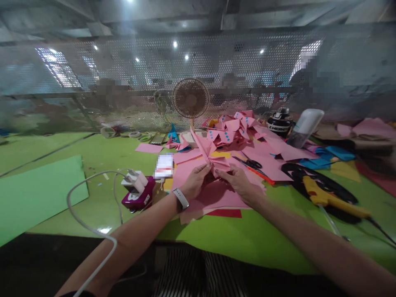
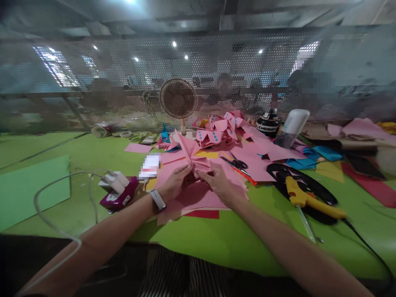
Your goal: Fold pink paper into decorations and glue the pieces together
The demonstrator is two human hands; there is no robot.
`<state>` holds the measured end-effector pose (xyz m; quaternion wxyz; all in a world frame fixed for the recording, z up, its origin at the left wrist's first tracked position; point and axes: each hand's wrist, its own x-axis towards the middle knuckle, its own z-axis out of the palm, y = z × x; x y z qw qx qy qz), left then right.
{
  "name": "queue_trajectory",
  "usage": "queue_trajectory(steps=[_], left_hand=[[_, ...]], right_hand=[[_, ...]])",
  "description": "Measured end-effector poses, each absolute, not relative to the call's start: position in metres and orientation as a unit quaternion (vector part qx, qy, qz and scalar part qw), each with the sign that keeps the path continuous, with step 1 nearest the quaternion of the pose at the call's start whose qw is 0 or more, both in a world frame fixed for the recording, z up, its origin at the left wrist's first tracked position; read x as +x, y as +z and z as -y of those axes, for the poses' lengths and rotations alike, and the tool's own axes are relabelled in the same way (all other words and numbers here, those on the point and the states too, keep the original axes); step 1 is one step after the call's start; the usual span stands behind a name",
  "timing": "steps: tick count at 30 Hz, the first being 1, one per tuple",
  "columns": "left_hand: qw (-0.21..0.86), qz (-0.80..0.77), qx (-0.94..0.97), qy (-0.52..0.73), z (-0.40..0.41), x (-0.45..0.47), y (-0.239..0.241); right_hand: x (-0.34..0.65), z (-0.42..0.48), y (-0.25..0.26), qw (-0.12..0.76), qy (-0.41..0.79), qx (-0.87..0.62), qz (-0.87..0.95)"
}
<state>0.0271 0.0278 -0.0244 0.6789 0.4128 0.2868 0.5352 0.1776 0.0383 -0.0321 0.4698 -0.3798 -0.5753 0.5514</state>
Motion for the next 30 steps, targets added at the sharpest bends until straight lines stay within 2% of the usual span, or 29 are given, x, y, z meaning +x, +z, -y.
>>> queue_trajectory(steps=[30], left_hand=[[0.632, -0.349, 0.462, 0.515, -0.031, 0.023, -0.022]], right_hand=[[0.183, -0.044, -0.035, 0.429, 0.542, -0.406, 0.598]])
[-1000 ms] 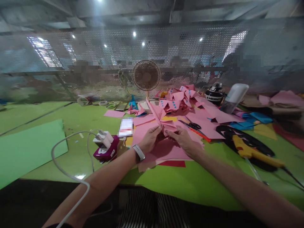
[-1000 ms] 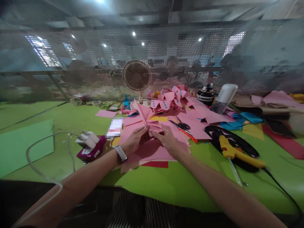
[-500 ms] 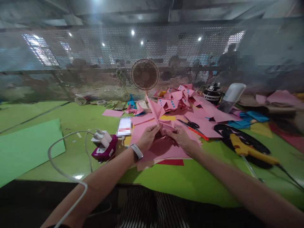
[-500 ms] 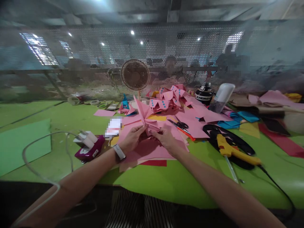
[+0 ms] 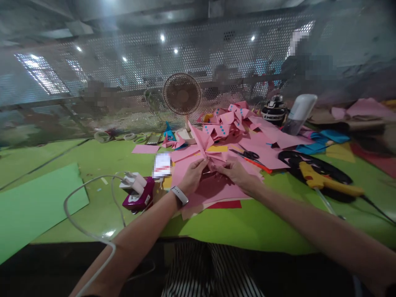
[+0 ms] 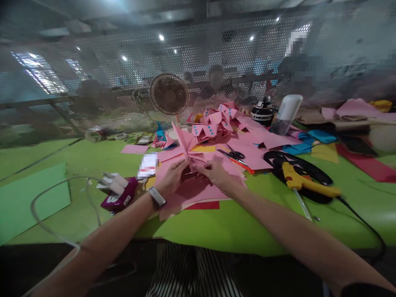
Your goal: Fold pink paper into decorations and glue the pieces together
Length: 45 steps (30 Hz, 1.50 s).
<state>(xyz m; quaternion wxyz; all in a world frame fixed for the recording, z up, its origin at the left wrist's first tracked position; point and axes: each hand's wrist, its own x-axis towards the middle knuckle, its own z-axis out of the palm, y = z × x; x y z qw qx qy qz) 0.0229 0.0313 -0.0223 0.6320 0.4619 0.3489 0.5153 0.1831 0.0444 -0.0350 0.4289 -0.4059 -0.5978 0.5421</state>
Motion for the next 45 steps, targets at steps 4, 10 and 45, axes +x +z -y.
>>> queue_trajectory(steps=[4, 10, 45], left_hand=[[0.609, -0.359, 0.492, 0.507, -0.028, 0.024, -0.018], [0.524, -0.388, 0.610, 0.450, -0.028, 0.024, -0.014], [0.540, -0.298, 0.639, 0.459, -0.031, 0.022, -0.027]], right_hand=[[0.183, -0.050, -0.041, 0.446, 0.556, -0.381, 0.589], [0.184, -0.052, -0.039, 0.461, 0.549, -0.382, 0.584], [0.185, -0.045, -0.039, 0.448, 0.572, -0.396, 0.562]])
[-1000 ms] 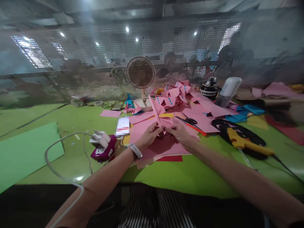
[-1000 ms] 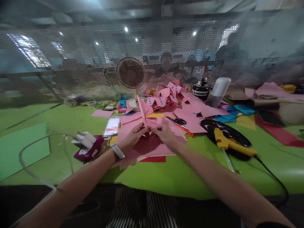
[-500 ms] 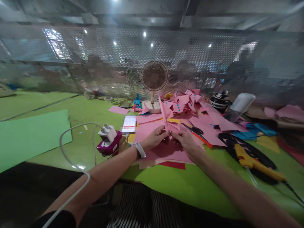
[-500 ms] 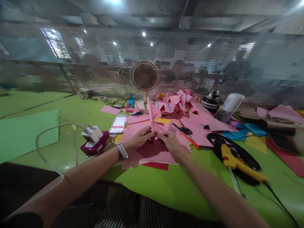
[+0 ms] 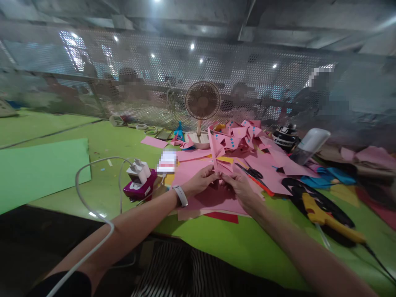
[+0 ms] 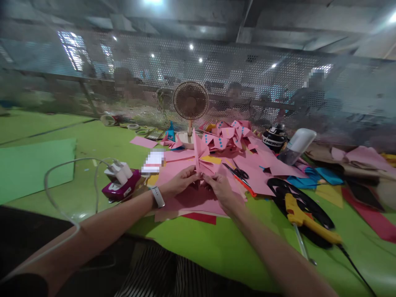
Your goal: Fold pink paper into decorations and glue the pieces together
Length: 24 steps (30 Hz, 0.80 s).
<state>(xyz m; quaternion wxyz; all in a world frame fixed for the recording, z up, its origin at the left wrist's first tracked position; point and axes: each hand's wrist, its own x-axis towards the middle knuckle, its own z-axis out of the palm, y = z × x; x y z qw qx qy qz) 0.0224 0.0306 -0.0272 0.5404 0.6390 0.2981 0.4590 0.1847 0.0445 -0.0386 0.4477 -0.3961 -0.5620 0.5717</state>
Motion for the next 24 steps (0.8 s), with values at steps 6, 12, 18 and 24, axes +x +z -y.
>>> queue_trajectory(steps=[6, 12, 18, 24], left_hand=[[0.558, -0.303, 0.619, 0.461, -0.028, 0.023, -0.024], [0.534, -0.311, 0.640, 0.457, -0.028, 0.022, -0.024], [0.519, -0.330, 0.648, 0.449, -0.027, 0.023, -0.021], [0.522, -0.324, 0.653, 0.442, -0.027, 0.022, -0.020]], right_hand=[[0.184, -0.047, -0.040, 0.451, 0.569, -0.402, 0.557], [0.181, -0.047, -0.041, 0.457, 0.585, -0.388, 0.546], [0.179, -0.043, -0.032, 0.462, 0.567, -0.385, 0.563], [0.179, -0.045, -0.036, 0.457, 0.614, -0.370, 0.527]])
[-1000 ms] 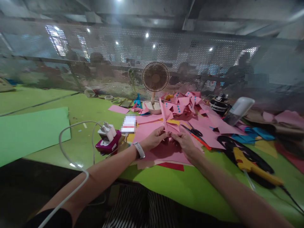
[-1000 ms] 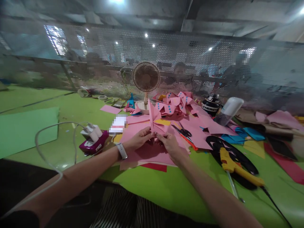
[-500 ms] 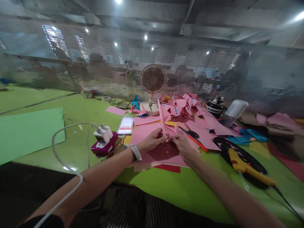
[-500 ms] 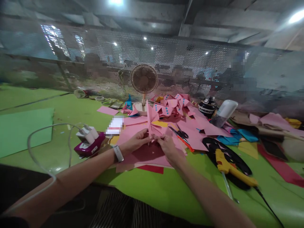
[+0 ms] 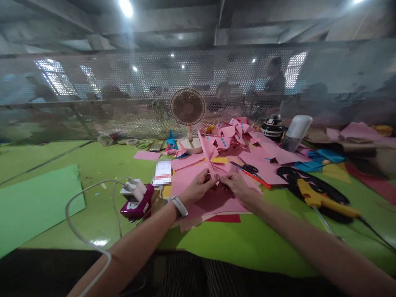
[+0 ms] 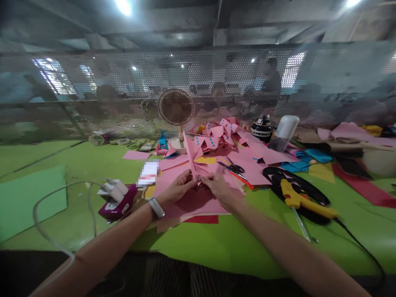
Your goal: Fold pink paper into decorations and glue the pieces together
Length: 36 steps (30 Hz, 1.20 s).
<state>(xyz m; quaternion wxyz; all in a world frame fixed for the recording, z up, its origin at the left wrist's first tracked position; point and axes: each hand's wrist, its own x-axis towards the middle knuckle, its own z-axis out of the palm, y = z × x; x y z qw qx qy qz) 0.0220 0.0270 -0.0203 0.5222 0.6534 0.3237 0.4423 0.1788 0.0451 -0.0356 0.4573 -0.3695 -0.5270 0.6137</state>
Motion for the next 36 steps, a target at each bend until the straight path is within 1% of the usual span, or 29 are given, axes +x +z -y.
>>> queue_trajectory(steps=[7, 11, 13, 18, 21, 25, 31, 36], left_hand=[[0.540, -0.311, 0.650, 0.436, -0.029, 0.021, -0.022], [0.558, -0.339, 0.616, 0.440, -0.029, 0.021, -0.021], [0.566, -0.357, 0.590, 0.452, -0.028, 0.020, -0.020], [0.541, -0.388, 0.539, 0.515, -0.029, 0.017, -0.018], [0.566, -0.373, 0.510, 0.529, -0.031, 0.017, -0.019], [0.588, -0.360, 0.488, 0.536, -0.032, 0.017, -0.019], [0.598, -0.355, 0.465, 0.548, -0.032, 0.019, -0.018], [0.618, -0.323, 0.459, 0.550, -0.033, 0.020, -0.021]], right_hand=[[0.179, -0.043, -0.032, 0.474, 0.630, -0.360, 0.498], [0.179, -0.043, -0.032, 0.463, 0.628, -0.370, 0.504], [0.179, -0.044, -0.033, 0.458, 0.619, -0.368, 0.522], [0.181, -0.044, -0.034, 0.440, 0.614, -0.373, 0.539], [0.181, -0.041, -0.029, 0.435, 0.605, -0.389, 0.542], [0.181, -0.034, -0.020, 0.448, 0.601, -0.375, 0.545], [0.185, -0.036, -0.022, 0.392, 0.618, -0.343, 0.589], [0.183, -0.042, -0.031, 0.385, 0.595, -0.369, 0.601]])
